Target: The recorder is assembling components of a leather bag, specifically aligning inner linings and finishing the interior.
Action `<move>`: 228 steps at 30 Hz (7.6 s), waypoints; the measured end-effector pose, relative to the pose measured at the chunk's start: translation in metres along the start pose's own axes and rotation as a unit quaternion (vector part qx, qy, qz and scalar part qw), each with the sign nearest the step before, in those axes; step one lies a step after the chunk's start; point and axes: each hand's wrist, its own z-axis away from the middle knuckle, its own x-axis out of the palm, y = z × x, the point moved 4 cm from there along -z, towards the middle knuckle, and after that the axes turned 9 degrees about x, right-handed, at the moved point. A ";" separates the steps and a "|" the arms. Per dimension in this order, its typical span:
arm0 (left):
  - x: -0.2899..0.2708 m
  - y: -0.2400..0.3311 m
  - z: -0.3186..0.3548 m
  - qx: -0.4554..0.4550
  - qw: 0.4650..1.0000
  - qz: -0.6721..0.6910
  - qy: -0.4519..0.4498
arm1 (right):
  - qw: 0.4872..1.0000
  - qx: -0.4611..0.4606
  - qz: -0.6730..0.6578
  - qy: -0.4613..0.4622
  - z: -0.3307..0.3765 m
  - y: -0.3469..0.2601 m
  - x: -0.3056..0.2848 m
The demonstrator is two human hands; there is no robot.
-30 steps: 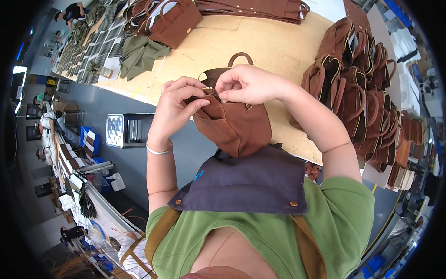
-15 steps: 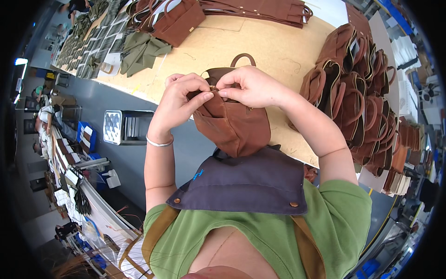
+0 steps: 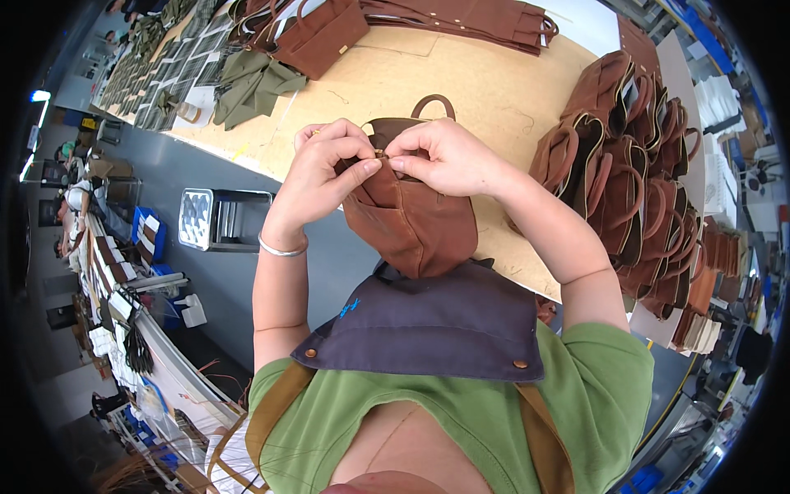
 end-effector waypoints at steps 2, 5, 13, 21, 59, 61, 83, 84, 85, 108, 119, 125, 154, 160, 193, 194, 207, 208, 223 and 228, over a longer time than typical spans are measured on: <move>0.000 0.000 0.000 -0.002 1.000 -0.001 0.004 | 1.000 0.000 -0.004 0.001 0.000 0.000 0.000; 0.001 -0.002 -0.002 -0.014 1.000 -0.001 0.001 | 1.000 -0.011 -0.002 0.004 0.000 -0.001 0.001; -0.002 0.002 -0.003 -0.026 1.000 0.007 -0.007 | 0.999 0.026 -0.045 0.000 0.002 -0.005 0.000; -0.005 0.004 -0.004 -0.067 0.997 0.036 -0.021 | 0.998 -0.009 -0.039 0.050 0.001 -0.005 0.002; 0.014 0.013 0.006 -0.034 0.998 0.049 0.025 | 0.945 -0.045 0.306 0.107 0.027 -0.030 -0.002; 0.013 0.013 0.006 -0.033 0.999 0.035 0.011 | 0.955 -0.031 0.291 0.044 0.022 -0.021 -0.017; 0.002 0.026 0.008 0.058 0.991 -0.079 -0.087 | 0.968 0.057 0.207 -0.128 0.006 -0.019 -0.016; 0.004 0.028 0.008 0.070 0.992 -0.068 -0.083 | 0.967 0.061 0.206 -0.134 0.005 -0.021 -0.016; 0.006 0.028 0.007 0.072 0.992 -0.067 -0.081 | 0.967 0.065 0.204 -0.141 0.004 -0.023 -0.016; 0.009 0.006 0.021 0.038 0.997 -0.068 0.021 | 0.961 -0.043 0.225 -0.155 -0.006 -0.022 -0.025; 0.006 0.005 0.019 0.005 0.998 -0.052 -0.037 | 0.958 -0.020 0.240 -0.155 -0.011 -0.014 -0.014; 0.002 0.006 0.013 0.004 0.998 -0.023 -0.056 | 0.961 -0.079 0.225 -0.142 -0.015 -0.009 -0.012; 0.086 -0.005 0.099 0.007 0.989 -0.119 0.085 | 0.937 -0.024 0.284 0.203 0.065 0.045 0.025; 0.126 -0.063 0.149 -0.257 0.929 0.193 0.183 | 0.915 0.077 0.020 0.396 0.066 0.094 -0.005; 0.196 -0.176 0.103 -0.223 0.972 0.068 0.007 | 0.857 -0.062 0.240 0.452 0.094 -0.030 -0.059; 0.186 -0.197 0.115 -0.265 0.964 -0.006 0.020 | 0.876 -0.085 0.222 0.420 0.076 -0.043 -0.065; 0.169 -0.228 0.141 -0.369 0.879 -0.254 0.165 | 0.935 -0.004 0.341 0.101 -0.321 0.029 -0.025; 0.170 -0.228 0.143 -0.368 0.879 -0.255 0.165 | 0.929 -0.013 0.347 0.128 -0.349 0.034 -0.020; 0.167 -0.233 0.146 -0.356 0.886 -0.250 0.162 | 0.956 -0.140 0.226 0.125 -0.273 0.066 0.008; 0.154 -0.264 0.175 -0.379 0.854 -0.020 0.355 | 0.969 -0.070 0.238 0.017 -0.145 0.050 0.048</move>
